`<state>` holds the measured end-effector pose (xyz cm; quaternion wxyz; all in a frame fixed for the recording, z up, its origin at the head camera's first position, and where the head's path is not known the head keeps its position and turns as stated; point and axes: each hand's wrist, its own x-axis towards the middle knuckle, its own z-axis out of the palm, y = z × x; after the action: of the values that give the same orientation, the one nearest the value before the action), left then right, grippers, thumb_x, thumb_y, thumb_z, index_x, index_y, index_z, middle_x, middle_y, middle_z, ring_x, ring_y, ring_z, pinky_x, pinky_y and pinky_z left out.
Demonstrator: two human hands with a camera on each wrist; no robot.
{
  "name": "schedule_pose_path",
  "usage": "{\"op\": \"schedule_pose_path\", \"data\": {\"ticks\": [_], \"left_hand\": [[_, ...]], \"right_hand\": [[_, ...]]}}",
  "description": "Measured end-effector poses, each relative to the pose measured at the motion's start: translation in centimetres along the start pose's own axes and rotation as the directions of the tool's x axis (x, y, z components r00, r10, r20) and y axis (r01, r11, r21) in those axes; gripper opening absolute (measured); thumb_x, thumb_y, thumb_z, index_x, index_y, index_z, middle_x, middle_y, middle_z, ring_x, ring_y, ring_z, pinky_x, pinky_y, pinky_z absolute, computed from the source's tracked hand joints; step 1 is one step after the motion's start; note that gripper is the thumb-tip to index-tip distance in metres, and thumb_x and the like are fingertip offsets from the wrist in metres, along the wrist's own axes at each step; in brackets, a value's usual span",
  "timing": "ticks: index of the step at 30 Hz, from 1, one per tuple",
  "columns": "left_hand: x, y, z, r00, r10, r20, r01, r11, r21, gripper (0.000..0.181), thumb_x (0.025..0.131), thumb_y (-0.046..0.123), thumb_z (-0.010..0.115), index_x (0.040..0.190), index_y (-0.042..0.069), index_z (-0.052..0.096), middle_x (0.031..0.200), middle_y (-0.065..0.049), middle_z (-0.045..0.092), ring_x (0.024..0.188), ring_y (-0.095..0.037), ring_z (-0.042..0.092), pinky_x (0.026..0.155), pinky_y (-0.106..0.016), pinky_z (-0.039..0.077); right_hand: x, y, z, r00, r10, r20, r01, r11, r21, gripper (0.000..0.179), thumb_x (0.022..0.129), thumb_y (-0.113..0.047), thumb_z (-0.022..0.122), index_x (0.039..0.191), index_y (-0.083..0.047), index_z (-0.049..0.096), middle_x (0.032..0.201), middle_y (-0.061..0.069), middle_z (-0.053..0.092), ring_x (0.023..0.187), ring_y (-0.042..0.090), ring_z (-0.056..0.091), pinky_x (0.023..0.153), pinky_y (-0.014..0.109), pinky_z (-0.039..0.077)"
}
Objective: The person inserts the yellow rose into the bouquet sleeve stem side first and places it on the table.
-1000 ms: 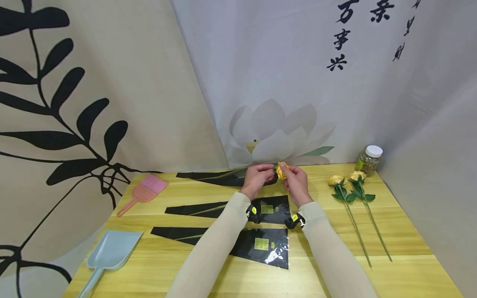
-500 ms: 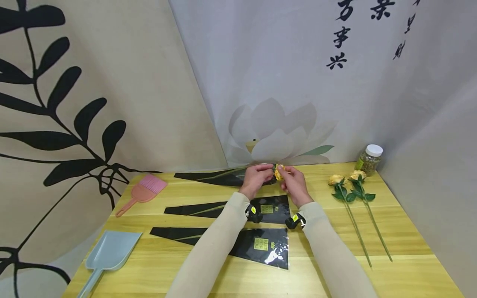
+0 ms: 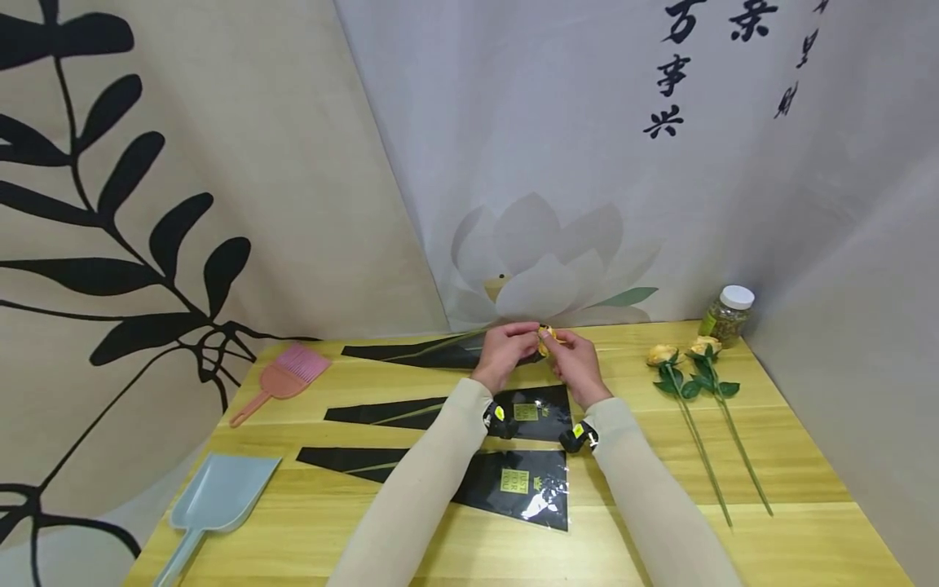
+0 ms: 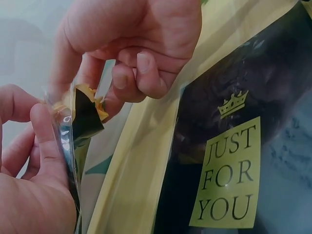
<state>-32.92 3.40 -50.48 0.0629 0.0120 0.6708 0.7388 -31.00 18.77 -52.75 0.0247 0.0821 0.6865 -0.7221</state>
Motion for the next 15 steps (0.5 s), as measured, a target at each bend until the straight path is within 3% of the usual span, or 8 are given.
{"op": "schedule_pose_path", "data": {"ticks": [7, 15], "left_hand": [[0.1, 0.0, -0.5, 1.000, 0.012, 0.005, -0.012, 1.000, 0.004, 0.022, 0.092, 0.006, 0.075, 0.112, 0.007, 0.083, 0.101, -0.005, 0.080, 0.081, -0.010, 0.072, 0.078, -0.028, 0.064], [0.0, 0.2, -0.5, 1.000, 0.003, 0.010, -0.004, 1.000, 0.022, 0.021, 0.093, 0.008, 0.075, 0.113, 0.006, 0.083, 0.104, -0.003, 0.080, 0.083, -0.009, 0.073, 0.080, -0.029, 0.065]], "right_hand": [[-0.3, -0.5, -0.8, 0.992, 0.040, 0.121, -0.048, 0.997, 0.068, 0.046, 0.110, -0.023, 0.052, 0.150, -0.002, 0.051, 0.075, -0.003, 0.052, 0.053, 0.007, 0.041, 0.049, 0.022, 0.033], [-0.1, -0.2, -1.3, 0.981, 0.015, 0.192, -0.018, 1.000, 0.011, 0.040, 0.111, -0.018, 0.052, 0.147, 0.000, 0.051, 0.076, -0.006, 0.053, 0.052, 0.005, 0.038, 0.046, 0.020, 0.033]]}}
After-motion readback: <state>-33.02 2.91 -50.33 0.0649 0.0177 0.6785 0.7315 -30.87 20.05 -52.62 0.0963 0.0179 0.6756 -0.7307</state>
